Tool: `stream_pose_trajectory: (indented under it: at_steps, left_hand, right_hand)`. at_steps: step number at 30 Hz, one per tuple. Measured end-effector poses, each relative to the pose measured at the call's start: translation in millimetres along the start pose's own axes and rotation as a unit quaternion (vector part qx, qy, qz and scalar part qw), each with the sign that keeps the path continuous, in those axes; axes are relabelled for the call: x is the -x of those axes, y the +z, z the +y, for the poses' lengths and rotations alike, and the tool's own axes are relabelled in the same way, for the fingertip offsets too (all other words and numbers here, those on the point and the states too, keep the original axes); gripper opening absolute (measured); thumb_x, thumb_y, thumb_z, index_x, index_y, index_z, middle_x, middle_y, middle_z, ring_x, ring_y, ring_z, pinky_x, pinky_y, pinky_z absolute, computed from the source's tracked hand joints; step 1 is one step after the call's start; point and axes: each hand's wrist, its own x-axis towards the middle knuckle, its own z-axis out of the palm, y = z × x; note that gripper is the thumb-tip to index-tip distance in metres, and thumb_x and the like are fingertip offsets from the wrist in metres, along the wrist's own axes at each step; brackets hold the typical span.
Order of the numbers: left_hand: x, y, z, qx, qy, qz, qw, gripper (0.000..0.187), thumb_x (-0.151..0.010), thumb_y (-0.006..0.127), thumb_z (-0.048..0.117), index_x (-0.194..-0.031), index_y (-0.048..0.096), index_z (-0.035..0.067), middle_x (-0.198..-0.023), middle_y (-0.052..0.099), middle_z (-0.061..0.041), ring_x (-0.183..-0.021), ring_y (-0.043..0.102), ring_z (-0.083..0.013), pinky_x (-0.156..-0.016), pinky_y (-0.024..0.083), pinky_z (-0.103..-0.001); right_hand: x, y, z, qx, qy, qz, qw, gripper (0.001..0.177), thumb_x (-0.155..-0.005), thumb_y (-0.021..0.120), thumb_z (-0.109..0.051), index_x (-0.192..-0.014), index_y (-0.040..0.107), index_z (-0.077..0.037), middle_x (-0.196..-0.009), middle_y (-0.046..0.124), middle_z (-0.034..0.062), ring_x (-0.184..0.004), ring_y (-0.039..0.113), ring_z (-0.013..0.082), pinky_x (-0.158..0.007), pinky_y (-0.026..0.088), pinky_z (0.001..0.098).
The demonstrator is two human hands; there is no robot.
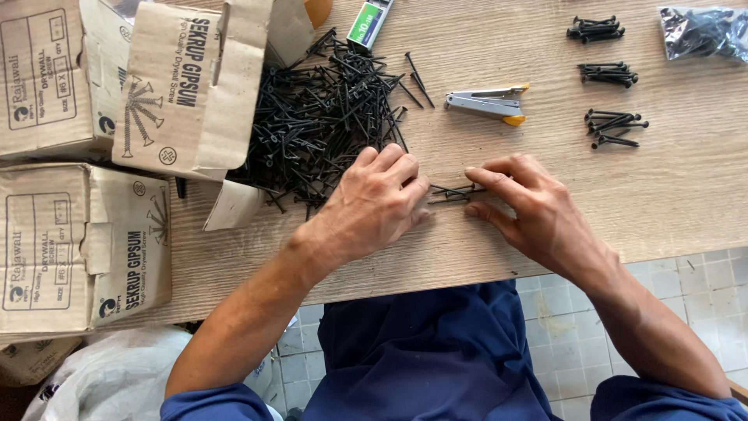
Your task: The person sorts black drywall screws from a cardboard box onto a wooden table. They pick up the screws by hand and arrange them into small, neat piles on the table surface.
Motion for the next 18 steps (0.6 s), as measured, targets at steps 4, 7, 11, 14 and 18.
stream_pose_trajectory:
  at_steps: [4,7,11,14,18]
  left_hand:
    - [-3.6,22.6,5.4,0.038,-0.012,0.062,0.997,0.02,-0.093,0.077,0.03,-0.09,0.068,0.012,-0.092,0.06,-0.006,-0.093,0.057,-0.0281,-0.078,0.046,-0.042]
    - [-5.6,27.8,7.8,0.069,-0.006,0.111,0.991,0.019,-0.098,0.07,0.02,-0.081,0.066,0.012,-0.084,0.056,-0.006,-0.086,0.056,-0.0262,-0.074,0.045,-0.039]
    - [-6.5,29.2,10.2,0.072,-0.009,0.139,0.988,0.019,-0.101,0.067,0.022,-0.085,0.068,0.011,-0.083,0.057,-0.007,-0.086,0.058,-0.0282,-0.074,0.046,-0.041]
    - [-10.0,23.9,15.3,0.061,-0.01,0.151,0.987,0.016,-0.1,0.065,0.019,-0.087,0.067,0.01,-0.084,0.056,-0.008,-0.085,0.058,-0.0305,-0.074,0.046,-0.042]
    - [-12.8,21.5,17.9,0.065,-0.019,0.166,0.984,0.021,-0.104,0.061,0.019,-0.086,0.066,0.011,-0.083,0.054,-0.007,-0.083,0.057,-0.0282,-0.073,0.046,-0.04]
  right_hand:
    - [-0.6,9.7,-8.1,-0.033,0.019,0.016,0.999,0.04,-0.096,0.08,-0.011,-0.134,0.07,-0.006,-0.118,0.07,0.0136,-0.105,0.07,0.034,-0.092,0.058,0.0441]
    - [-3.4,14.3,-12.5,-0.027,0.029,0.024,0.999,0.037,-0.094,0.08,-0.008,-0.13,0.073,-0.009,-0.112,0.07,0.0097,-0.105,0.073,0.033,-0.09,0.06,0.0434]
    - [-7.6,10.6,-15.5,-0.047,0.043,0.016,0.998,0.036,-0.091,0.082,-0.009,-0.125,0.073,-0.011,-0.113,0.069,0.0093,-0.095,0.074,0.0309,-0.083,0.062,0.0443]
    - [-25.3,-6.6,-13.0,-0.054,0.026,0.023,0.998,0.026,-0.095,0.078,-0.005,-0.121,0.076,-0.01,-0.113,0.07,0.0117,-0.088,0.074,0.0316,-0.079,0.061,0.0456]
    - [-62.3,-13.5,11.8,-0.011,-0.009,0.035,0.999,0.019,-0.098,0.076,-0.001,-0.117,0.079,-0.007,-0.11,0.07,0.0159,-0.096,0.073,0.0409,-0.084,0.06,0.0503]
